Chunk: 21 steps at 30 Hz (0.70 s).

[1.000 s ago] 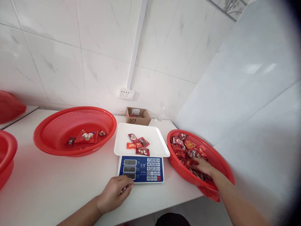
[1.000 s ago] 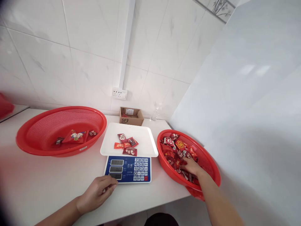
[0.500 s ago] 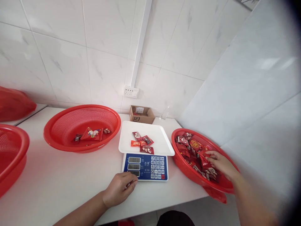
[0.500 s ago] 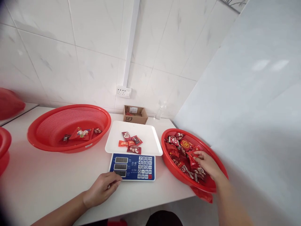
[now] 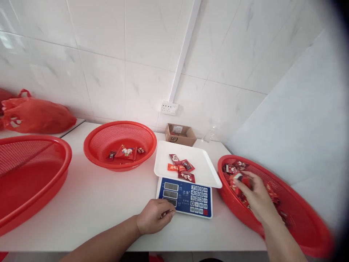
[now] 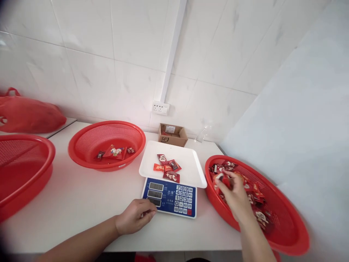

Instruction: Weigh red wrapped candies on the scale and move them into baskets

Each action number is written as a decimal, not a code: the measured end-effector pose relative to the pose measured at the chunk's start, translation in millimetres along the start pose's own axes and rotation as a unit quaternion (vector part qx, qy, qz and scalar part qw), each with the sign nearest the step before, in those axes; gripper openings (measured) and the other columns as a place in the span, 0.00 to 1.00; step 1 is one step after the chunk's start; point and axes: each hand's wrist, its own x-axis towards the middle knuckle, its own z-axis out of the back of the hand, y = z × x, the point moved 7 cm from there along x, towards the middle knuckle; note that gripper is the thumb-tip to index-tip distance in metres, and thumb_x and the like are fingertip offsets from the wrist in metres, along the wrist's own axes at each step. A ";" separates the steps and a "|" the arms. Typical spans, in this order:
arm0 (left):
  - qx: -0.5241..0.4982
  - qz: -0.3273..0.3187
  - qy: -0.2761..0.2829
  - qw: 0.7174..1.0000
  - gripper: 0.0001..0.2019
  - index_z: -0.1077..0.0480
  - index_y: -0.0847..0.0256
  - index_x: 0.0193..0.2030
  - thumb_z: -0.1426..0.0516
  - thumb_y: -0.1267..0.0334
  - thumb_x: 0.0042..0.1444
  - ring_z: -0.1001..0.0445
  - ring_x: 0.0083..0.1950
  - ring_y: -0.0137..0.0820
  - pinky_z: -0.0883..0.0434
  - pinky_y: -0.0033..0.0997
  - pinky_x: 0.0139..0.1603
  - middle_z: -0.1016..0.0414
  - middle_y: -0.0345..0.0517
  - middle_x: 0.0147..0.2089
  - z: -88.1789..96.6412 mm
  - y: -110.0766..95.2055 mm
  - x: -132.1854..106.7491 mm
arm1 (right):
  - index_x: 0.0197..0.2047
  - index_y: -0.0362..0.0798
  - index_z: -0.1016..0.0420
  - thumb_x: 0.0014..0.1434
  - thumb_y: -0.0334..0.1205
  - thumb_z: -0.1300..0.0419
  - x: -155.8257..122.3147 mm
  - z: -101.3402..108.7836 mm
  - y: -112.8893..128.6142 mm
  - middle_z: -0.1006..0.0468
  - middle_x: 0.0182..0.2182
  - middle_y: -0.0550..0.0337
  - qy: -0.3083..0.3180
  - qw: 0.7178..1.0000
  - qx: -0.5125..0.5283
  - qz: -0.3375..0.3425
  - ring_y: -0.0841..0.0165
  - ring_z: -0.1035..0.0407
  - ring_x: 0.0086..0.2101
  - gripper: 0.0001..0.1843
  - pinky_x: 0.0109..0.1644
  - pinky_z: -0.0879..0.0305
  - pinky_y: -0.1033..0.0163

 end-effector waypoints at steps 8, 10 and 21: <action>0.000 0.011 -0.018 1.000 0.09 0.29 0.61 0.34 0.51 0.66 0.57 0.30 0.27 0.26 0.34 0.21 0.29 0.27 0.43 0.28 3.7 2.2 0.5 | 0.48 0.50 0.33 0.51 0.46 0.46 -1.7 -79.6 62.1 0.30 0.47 0.53 0.098 0.984 -0.030 0.147 0.62 0.34 0.45 0.21 0.49 0.37 0.56; 0.001 0.005 -0.018 1.000 0.09 0.29 0.61 0.35 0.51 0.66 0.57 0.30 0.27 0.26 0.34 0.21 0.29 0.27 0.43 0.28 4.2 1.2 0.1 | 0.49 0.51 0.33 0.52 0.45 0.46 -2.5 -89.2 70.4 0.30 0.46 0.54 0.116 0.978 -0.033 0.169 0.62 0.34 0.45 0.21 0.48 0.36 0.56; 0.011 -0.007 -0.009 1.000 0.09 0.29 0.61 0.35 0.50 0.68 0.55 0.30 0.27 0.27 0.34 0.21 0.29 0.27 0.43 0.28 2.0 -0.8 0.8 | 0.48 0.49 0.30 0.58 0.53 0.53 7.9 -120.3 107.7 0.28 0.47 0.52 0.167 0.957 -0.103 0.211 0.61 0.36 0.49 0.22 0.53 0.42 0.54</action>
